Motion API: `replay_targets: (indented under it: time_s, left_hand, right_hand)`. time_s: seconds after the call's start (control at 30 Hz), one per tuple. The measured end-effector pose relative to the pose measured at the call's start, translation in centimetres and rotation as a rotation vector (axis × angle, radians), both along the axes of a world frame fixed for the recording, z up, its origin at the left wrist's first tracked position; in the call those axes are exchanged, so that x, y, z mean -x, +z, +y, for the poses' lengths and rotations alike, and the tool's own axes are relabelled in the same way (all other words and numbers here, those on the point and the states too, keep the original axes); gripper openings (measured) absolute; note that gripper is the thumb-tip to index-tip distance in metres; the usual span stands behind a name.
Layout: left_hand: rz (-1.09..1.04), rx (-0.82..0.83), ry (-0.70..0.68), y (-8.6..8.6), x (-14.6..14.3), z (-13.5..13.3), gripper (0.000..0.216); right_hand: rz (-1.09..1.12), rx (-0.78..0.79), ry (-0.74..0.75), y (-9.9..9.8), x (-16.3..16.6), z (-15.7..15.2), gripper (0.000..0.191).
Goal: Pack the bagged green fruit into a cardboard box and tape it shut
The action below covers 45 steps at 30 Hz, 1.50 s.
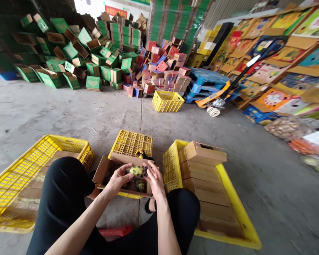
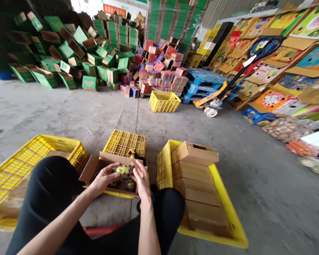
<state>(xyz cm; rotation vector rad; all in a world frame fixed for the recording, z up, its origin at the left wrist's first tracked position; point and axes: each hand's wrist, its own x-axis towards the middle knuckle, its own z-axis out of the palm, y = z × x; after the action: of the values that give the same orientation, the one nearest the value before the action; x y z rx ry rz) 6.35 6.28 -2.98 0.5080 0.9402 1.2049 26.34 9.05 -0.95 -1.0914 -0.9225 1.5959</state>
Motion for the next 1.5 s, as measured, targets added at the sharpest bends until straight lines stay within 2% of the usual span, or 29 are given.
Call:
replay_targets:
  time_s: [0.13, 0.4, 0.53, 0.77, 1.13, 1.33, 1.5]
  left_hand:
    - [0.028, -0.060, -0.021, 0.3, 0.0, 0.0, 0.074]
    - [0.020, -0.057, 0.022, 0.1, -0.2, -0.1, 0.064]
    - [-0.008, -0.019, 0.017, 0.3, -0.1, -0.1, 0.067]
    - [-0.030, -0.008, -0.065, 0.4, 0.2, -0.3, 0.065]
    - [0.005, -0.017, 0.015, 0.5, 0.2, -0.2, 0.060]
    - [0.009, -0.065, -0.052, 1.4, -0.3, -0.3, 0.079]
    - [0.077, -0.018, 0.009, 0.6, -0.9, -0.3, 0.068]
  right_hand:
    - [-0.078, 0.020, -0.004, -0.3, -0.1, 0.1, 0.046]
    - [-0.108, 0.025, -0.109, -1.0, -0.2, 0.4, 0.048]
    - [-0.085, 0.026, -0.128, -1.4, -0.1, 0.5, 0.047]
    - [-0.045, 0.000, -0.120, -1.6, -0.2, 0.6, 0.042]
    - [-0.039, 0.019, -0.030, -0.8, 0.0, 0.4, 0.042]
    - [-0.071, -0.029, -0.069, -1.0, -0.1, 0.5, 0.041]
    - [-0.080, -0.033, -0.081, -1.0, 0.0, 0.4, 0.039]
